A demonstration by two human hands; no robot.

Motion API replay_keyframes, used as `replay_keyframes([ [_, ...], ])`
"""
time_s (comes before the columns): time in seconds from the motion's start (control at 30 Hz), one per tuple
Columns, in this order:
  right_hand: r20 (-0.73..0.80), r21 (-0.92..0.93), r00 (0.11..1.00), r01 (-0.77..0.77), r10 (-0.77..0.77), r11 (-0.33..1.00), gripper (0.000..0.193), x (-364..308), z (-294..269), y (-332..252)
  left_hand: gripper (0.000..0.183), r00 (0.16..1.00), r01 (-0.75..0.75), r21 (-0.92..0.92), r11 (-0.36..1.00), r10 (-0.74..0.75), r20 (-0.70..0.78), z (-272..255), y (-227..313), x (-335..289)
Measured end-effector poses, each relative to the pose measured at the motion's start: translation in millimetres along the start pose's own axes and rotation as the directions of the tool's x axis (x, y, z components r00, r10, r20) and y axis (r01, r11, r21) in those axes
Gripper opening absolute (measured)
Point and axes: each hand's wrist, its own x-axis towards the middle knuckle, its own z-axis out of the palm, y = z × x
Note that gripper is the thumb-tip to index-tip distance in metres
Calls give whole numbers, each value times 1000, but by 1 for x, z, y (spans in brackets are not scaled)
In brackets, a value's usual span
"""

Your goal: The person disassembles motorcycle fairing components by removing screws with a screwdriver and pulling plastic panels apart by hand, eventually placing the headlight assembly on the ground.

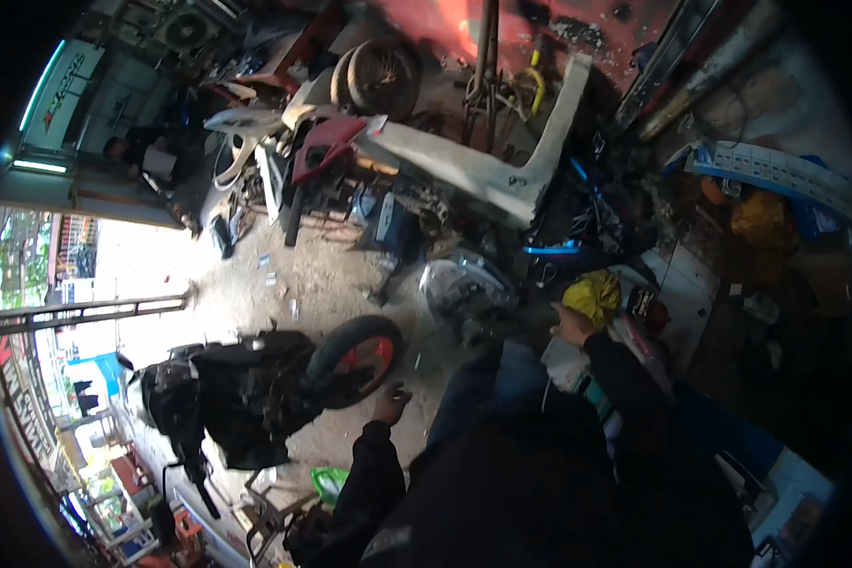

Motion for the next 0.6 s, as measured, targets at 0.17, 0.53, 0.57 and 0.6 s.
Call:
replay_keyframes([
  [0.17, 8, -38, 1000, -13, 13, 999, 62, -3, -11, 11, 55, 917, 399, 41, 916, -398, -23, -5, -45, -76],
  [0.53, -80, 28, 982, 176, -173, 984, 58, 43, 14, -38, 49, 988, -13, -8, 1000, 12, -153, -6, 121, -16],
  [0.57, -51, 57, 985, 169, -167, 984, 57, 39, 12, -48, 48, 992, -43, -43, 998, 38, -123, -4, 139, -10],
  [0.6, -27, 72, 985, 169, -168, 983, 56, 36, 10, -55, 48, 990, -46, -54, 997, 39, -133, 0, 150, -2],
])
